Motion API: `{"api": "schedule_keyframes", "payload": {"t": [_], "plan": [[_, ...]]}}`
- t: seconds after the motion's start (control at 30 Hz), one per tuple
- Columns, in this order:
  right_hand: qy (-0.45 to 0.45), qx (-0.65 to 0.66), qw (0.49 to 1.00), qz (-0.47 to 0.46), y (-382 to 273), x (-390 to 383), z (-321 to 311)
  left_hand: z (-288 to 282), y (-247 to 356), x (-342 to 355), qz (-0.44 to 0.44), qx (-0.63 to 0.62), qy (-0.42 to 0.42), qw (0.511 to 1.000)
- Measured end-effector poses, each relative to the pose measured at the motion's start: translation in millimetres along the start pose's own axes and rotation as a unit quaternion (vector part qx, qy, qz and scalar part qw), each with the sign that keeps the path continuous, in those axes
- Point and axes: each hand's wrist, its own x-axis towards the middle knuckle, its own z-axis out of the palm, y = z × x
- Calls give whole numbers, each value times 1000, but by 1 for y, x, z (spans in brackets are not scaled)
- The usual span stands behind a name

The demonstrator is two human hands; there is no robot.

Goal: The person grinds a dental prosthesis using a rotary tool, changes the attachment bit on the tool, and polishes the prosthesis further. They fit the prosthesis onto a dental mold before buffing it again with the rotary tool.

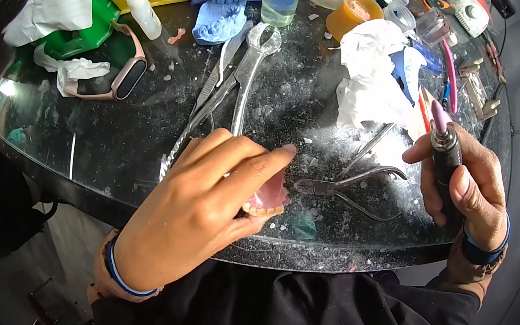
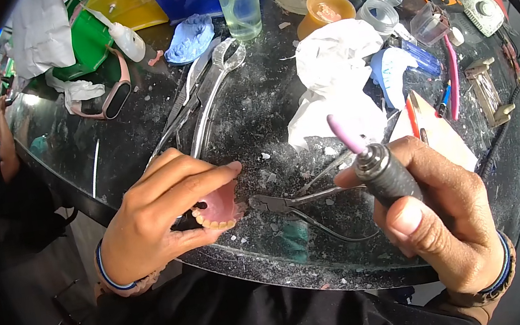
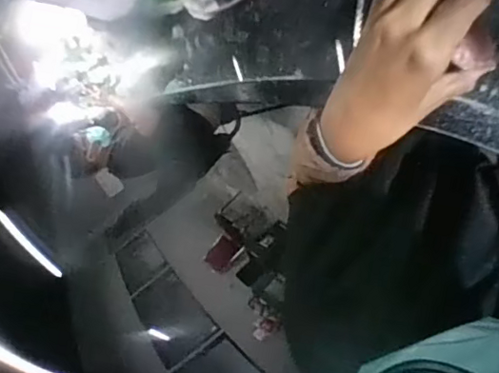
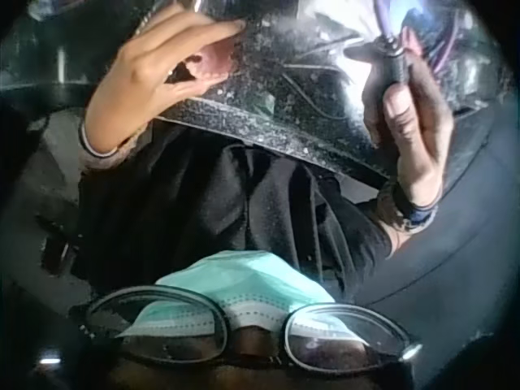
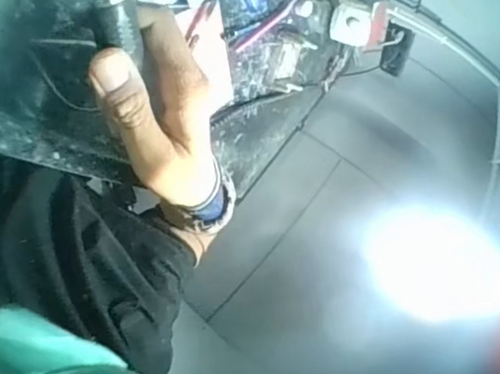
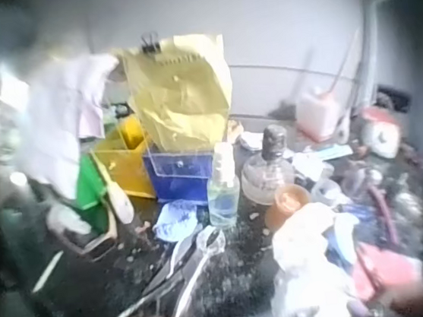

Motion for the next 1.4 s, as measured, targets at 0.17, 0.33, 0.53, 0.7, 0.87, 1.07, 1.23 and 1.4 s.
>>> {"api": "schedule_keyframes", "payload": {"t": [0.17, 0.33, 0.53, 0.7, 0.87, 1.07, 1.23, 1.4], "plan": [[-24, -23, 999, 4, -10, -6, 1, 5, 2, -3, 39, -85, 76, 993], [-11, -96, 994, -53, -7, -11, 11, 19, 14, 1, 83, -258, 166, 948], [-22, -369, 897, -243, 4, -7, 16, 20, 27, 3, 106, -316, 95, 938], [-4, -360, 894, -269, 3, -6, 20, 30, 33, 7, 133, -298, 117, 938], [0, -384, 879, -283, 3, -5, 21, 34, 32, 8, 141, -287, 128, 939], [2, -382, 878, -288, 7, -7, 21, 32, 32, 10, 141, -269, 132, 944], [-9, -391, 875, -286, 6, -7, 21, 31, 32, 10, 154, -259, 128, 945], [-15, -389, 874, -289, 7, -8, 22, 31, 32, 10, 149, -267, 123, 944]]}}
